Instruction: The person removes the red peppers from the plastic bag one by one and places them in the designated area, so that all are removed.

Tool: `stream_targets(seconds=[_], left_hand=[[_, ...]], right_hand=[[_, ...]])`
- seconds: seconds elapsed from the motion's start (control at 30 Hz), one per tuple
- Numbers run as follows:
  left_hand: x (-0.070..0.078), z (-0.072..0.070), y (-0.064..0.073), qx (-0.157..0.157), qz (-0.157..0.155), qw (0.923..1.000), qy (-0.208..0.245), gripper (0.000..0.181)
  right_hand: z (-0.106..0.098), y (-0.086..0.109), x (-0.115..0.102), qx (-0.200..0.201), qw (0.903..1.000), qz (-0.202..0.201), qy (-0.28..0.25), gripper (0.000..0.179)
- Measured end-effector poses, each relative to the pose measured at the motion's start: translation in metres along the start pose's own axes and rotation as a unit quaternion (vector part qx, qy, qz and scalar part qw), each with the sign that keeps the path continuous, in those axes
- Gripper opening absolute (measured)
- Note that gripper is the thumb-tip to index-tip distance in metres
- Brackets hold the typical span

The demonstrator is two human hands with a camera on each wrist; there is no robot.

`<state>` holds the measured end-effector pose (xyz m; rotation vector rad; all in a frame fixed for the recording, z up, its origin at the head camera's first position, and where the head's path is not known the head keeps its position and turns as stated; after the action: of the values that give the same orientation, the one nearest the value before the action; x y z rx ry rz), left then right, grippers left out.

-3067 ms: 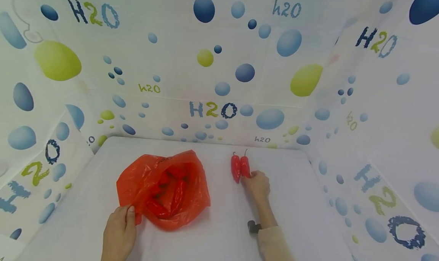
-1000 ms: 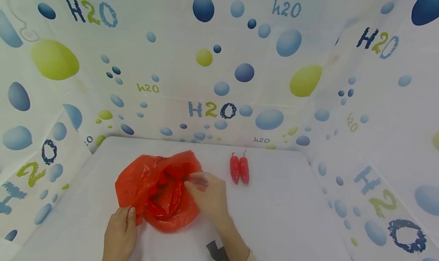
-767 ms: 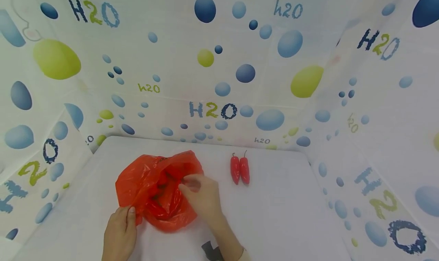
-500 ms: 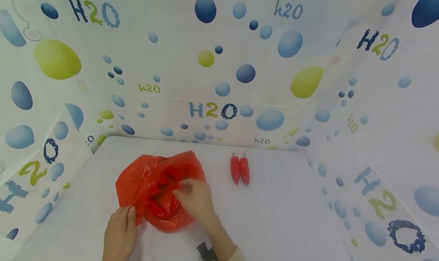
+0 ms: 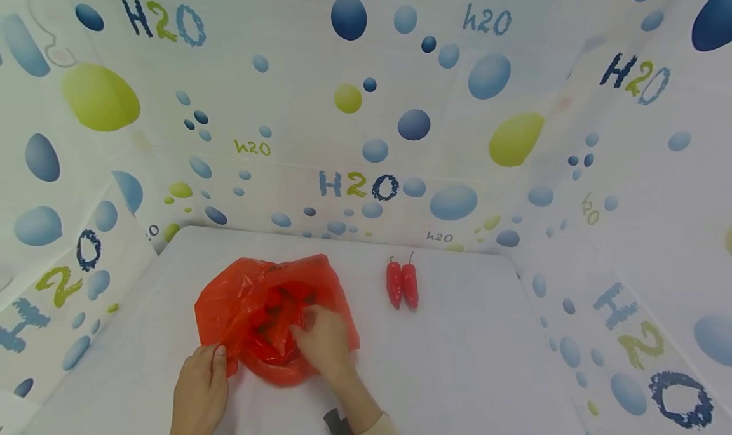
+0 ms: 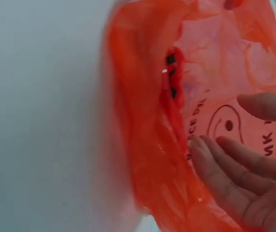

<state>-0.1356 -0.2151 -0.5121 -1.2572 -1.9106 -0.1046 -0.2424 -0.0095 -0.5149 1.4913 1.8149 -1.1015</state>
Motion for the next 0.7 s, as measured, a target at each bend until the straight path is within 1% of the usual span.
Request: stream_targets(seconds=[0.13, 0.27, 0.33, 0.5, 0.7], left_hand=[[-0.002, 0.000, 0.000, 0.000, -0.001, 1.0000, 0.001, 0.030], [-0.004, 0.000, 0.000, -0.006, -0.007, 1.0000, -0.001, 0.032], [-0.004, 0.000, 0.000, -0.003, -0.005, 1.0000, 0.000, 0.031], [-0.002, -0.001, 0.001, 0.000, 0.002, 1.0000, 0.007, 0.028], [-0.006, 0.001, 0.000, -0.035, -0.019, 0.9992, -0.004, 0.033]], right_hand=[[0.009, 0.002, 0.011, -0.017, 0.9991, 0.019, 0.033, 0.034], [0.017, 0.003, 0.020, -0.041, 0.9970, 0.042, 0.051, 0.031], [0.021, 0.004, 0.022, -0.044, 0.9958, 0.042, 0.068, 0.030], [0.028, 0.006, 0.027, -0.037, 0.9927, 0.037, 0.108, 0.036], [0.031, 0.006, 0.029, -0.036, 0.9926, 0.044, 0.108, 0.031]])
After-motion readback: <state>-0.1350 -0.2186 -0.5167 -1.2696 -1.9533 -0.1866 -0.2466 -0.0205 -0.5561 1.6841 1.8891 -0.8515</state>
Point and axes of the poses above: each hand's wrist, its own y-axis away from the middle knuckle, its own z-axis out of the palm, x = y × z, the point moved 7 cm from there along -y, towards the middle knuckle, and after that the axes turned 11 degrees about x, right-handed, at the moved point
